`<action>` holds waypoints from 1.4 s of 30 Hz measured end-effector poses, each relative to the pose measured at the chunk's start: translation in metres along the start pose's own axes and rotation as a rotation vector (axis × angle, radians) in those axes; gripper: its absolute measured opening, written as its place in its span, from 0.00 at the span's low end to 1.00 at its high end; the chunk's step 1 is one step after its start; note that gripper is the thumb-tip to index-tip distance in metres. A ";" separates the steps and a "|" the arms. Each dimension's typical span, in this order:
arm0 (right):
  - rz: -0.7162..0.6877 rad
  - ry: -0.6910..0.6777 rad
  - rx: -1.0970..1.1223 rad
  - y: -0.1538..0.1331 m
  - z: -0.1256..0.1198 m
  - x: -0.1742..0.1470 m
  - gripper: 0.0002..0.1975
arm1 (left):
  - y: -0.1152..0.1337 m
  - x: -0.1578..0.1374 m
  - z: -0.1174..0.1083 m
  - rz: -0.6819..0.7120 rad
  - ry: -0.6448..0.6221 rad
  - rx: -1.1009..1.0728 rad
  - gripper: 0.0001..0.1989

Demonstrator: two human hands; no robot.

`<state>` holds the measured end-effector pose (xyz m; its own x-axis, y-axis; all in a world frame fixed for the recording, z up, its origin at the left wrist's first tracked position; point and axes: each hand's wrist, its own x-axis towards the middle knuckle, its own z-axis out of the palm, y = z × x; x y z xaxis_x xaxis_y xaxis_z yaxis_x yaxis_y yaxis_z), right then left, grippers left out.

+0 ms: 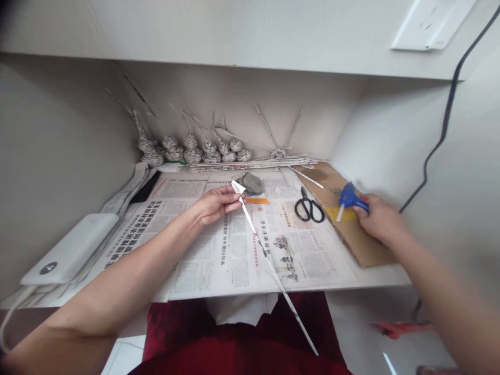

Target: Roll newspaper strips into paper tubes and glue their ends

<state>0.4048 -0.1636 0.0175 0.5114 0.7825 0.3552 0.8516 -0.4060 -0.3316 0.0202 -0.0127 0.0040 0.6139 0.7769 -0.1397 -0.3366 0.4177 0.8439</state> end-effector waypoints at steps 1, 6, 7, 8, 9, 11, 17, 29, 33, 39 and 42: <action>-0.009 -0.041 -0.138 -0.004 0.009 0.002 0.19 | 0.000 0.000 -0.001 -0.003 0.001 -0.003 0.06; -0.155 -0.139 -0.400 -0.006 0.028 0.016 0.21 | 0.001 0.001 -0.002 -0.015 0.001 0.000 0.07; -0.165 -0.136 -0.428 -0.007 0.026 0.017 0.21 | 0.001 0.001 -0.002 -0.016 0.001 0.002 0.07; -0.167 -0.123 -0.461 -0.010 0.024 0.017 0.21 | 0.001 0.001 -0.002 -0.017 0.000 0.004 0.07; -0.158 -0.088 -0.498 -0.016 0.021 0.015 0.21 | 0.001 0.001 -0.002 -0.015 0.002 0.003 0.07; -0.167 0.039 -0.552 -0.037 0.016 0.007 0.22 | 0.001 0.001 -0.002 -0.010 -0.005 0.003 0.07; -0.364 -0.269 0.266 -0.159 0.037 -0.039 0.18 | 0.002 -0.001 0.000 -0.007 -0.019 -0.014 0.07; -0.104 -0.866 1.163 -0.226 0.089 -0.067 0.21 | 0.007 0.003 -0.010 -0.008 -0.067 -0.055 0.05; -0.061 -0.938 1.273 -0.219 0.090 -0.070 0.20 | 0.005 0.001 -0.008 -0.030 -0.069 -0.056 0.04; 0.038 -1.161 1.442 -0.219 0.086 -0.071 0.20 | 0.004 0.000 -0.008 -0.022 -0.128 -0.075 0.06; 0.057 -1.260 1.541 -0.219 0.085 -0.071 0.20 | 0.004 -0.001 -0.008 -0.014 -0.128 -0.082 0.06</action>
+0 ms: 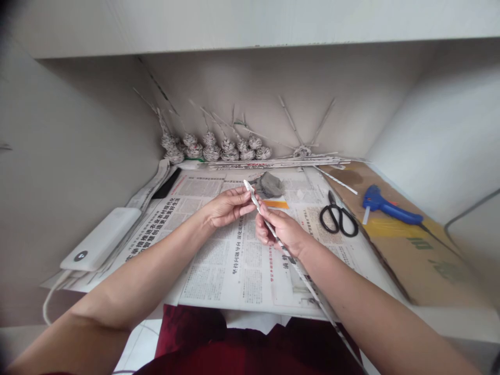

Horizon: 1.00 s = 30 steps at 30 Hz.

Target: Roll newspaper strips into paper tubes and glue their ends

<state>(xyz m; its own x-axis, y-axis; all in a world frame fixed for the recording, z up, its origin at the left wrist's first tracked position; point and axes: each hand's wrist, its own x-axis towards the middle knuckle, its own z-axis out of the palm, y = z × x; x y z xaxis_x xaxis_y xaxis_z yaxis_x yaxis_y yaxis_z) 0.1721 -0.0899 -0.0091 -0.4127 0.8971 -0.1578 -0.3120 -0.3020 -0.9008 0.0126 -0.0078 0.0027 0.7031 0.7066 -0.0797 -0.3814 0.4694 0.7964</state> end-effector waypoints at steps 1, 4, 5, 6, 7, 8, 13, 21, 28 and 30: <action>0.004 -0.009 0.012 0.000 0.000 0.000 0.20 | 0.000 0.000 0.000 -0.001 0.005 -0.003 0.06; -0.015 0.064 -0.110 0.000 0.001 -0.001 0.20 | 0.001 0.000 0.001 0.002 0.030 -0.014 0.05; -0.042 0.116 -0.193 0.000 0.002 -0.001 0.19 | 0.001 0.000 0.001 0.009 0.044 -0.019 0.05; -0.079 0.175 -0.288 0.000 0.001 -0.002 0.18 | 0.002 0.001 0.002 0.017 0.061 -0.022 0.05; -0.121 0.230 -0.388 -0.001 0.001 -0.003 0.17 | 0.002 0.001 0.002 0.024 0.078 -0.024 0.05; -0.161 0.276 -0.479 -0.001 0.001 -0.003 0.16 | 0.002 0.001 0.002 0.030 0.093 -0.024 0.05; -0.150 0.286 -0.553 -0.004 0.001 -0.005 0.18 | 0.002 0.002 0.003 0.044 0.114 -0.022 0.05; 0.030 0.072 -0.098 -0.004 -0.001 -0.005 0.16 | 0.003 0.001 0.004 0.050 0.125 -0.048 0.06; -0.002 0.109 -0.259 -0.005 -0.001 -0.007 0.18 | 0.004 0.002 0.004 0.057 0.124 -0.050 0.06; -0.126 0.251 -0.545 -0.005 0.000 -0.008 0.17 | 0.004 0.003 0.003 0.076 0.163 -0.044 0.05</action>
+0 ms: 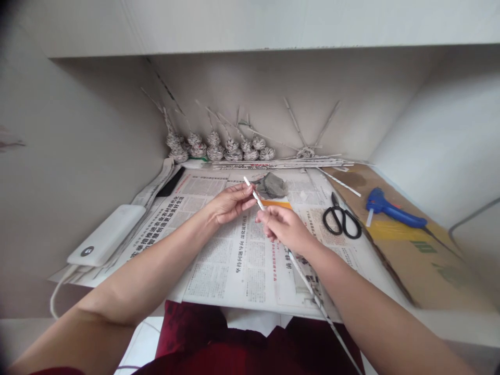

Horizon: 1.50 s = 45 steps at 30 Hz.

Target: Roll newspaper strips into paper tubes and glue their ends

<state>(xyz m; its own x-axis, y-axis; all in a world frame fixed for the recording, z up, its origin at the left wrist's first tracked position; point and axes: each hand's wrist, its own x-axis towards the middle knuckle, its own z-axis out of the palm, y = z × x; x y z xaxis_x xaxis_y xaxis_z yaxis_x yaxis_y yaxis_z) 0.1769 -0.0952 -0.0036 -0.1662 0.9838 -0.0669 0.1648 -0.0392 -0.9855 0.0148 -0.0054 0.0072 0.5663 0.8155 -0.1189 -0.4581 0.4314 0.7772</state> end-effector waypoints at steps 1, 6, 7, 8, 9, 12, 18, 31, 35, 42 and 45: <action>-0.057 0.067 -0.125 0.000 0.000 0.000 0.16 | 0.000 0.001 0.000 0.009 0.014 0.003 0.04; -0.054 0.060 -0.181 -0.001 0.000 -0.001 0.17 | 0.000 0.002 -0.002 0.006 0.026 0.025 0.04; -0.023 0.020 -0.106 -0.001 0.000 -0.001 0.17 | 0.000 0.001 -0.002 -0.002 0.020 0.030 0.04; 0.011 -0.024 -0.018 -0.001 0.001 0.000 0.18 | 0.000 0.001 -0.002 -0.009 0.011 0.032 0.04; 0.049 -0.068 0.077 -0.001 0.001 0.000 0.18 | 0.000 0.001 -0.001 -0.014 0.001 0.033 0.04; 0.147 -0.184 0.349 -0.001 0.002 0.000 0.16 | 0.000 0.000 -0.001 -0.017 -0.024 0.016 0.05; 0.166 -0.237 0.537 -0.001 0.002 0.000 0.14 | 0.000 0.001 -0.002 0.012 -0.062 -0.008 0.07; 0.187 -0.244 0.530 0.000 0.002 0.001 0.16 | -0.002 0.003 -0.001 0.045 0.056 -0.023 0.05; 0.121 -0.136 0.291 0.002 0.005 -0.001 0.17 | 0.003 0.007 -0.005 0.075 0.119 -0.036 0.04; 0.162 -0.286 0.443 0.000 0.004 -0.002 0.16 | 0.004 0.008 -0.008 0.088 0.085 -0.042 0.07; 0.162 -0.315 0.505 0.000 0.004 -0.002 0.15 | 0.002 0.006 -0.007 0.066 0.030 -0.036 0.10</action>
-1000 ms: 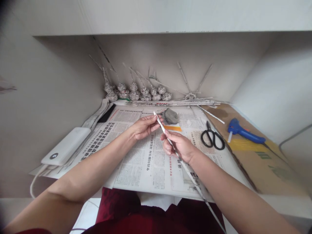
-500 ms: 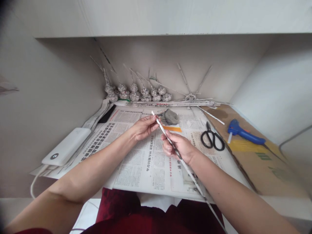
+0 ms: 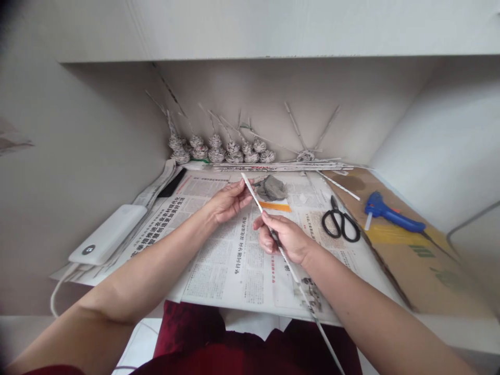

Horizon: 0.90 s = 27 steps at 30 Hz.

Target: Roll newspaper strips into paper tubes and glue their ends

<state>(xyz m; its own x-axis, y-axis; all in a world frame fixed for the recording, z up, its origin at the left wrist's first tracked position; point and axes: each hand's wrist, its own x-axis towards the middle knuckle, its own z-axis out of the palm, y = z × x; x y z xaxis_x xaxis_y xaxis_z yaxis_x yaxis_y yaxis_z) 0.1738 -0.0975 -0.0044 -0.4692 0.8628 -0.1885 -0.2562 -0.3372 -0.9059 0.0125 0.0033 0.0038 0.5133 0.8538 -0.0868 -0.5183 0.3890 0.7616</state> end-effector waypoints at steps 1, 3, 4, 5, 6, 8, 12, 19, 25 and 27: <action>0.002 -0.003 0.012 0.000 -0.001 0.000 0.15 | 0.000 -0.001 0.000 -0.010 -0.022 0.005 0.11; 0.017 -0.007 0.022 0.000 -0.001 0.000 0.15 | -0.001 -0.001 0.001 -0.017 -0.043 0.021 0.11; 0.034 -0.012 0.022 0.000 -0.002 0.001 0.15 | 0.000 -0.001 0.001 -0.012 -0.040 0.030 0.10; 0.055 -0.017 0.022 0.000 -0.002 0.001 0.16 | 0.000 -0.001 0.001 -0.002 -0.027 0.038 0.09; 0.076 -0.020 0.023 0.000 -0.002 0.001 0.17 | 0.001 -0.001 0.000 0.013 -0.007 0.041 0.08; 0.106 -0.020 0.028 0.001 -0.003 0.001 0.19 | 0.004 0.000 -0.002 0.035 0.033 0.033 0.07; 0.081 -0.014 0.011 0.002 -0.004 0.001 0.16 | 0.010 0.002 -0.006 0.055 0.080 0.004 0.07; 0.029 0.053 -0.033 0.001 -0.003 0.002 0.14 | 0.007 0.002 -0.010 0.060 -0.017 0.030 0.10; 0.058 0.044 -0.096 -0.001 -0.002 -0.001 0.14 | 0.009 0.003 -0.009 0.039 -0.002 0.030 0.09; 0.071 0.045 -0.163 0.000 -0.002 0.000 0.16 | 0.010 0.003 -0.007 0.040 0.000 0.019 0.08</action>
<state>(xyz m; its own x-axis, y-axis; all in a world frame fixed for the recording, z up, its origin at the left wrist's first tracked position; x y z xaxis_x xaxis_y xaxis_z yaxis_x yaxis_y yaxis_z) 0.1760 -0.0968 -0.0050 -0.4420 0.8563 -0.2672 -0.0819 -0.3351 -0.9386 0.0043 0.0121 0.0068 0.4925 0.8685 -0.0557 -0.5255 0.3478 0.7765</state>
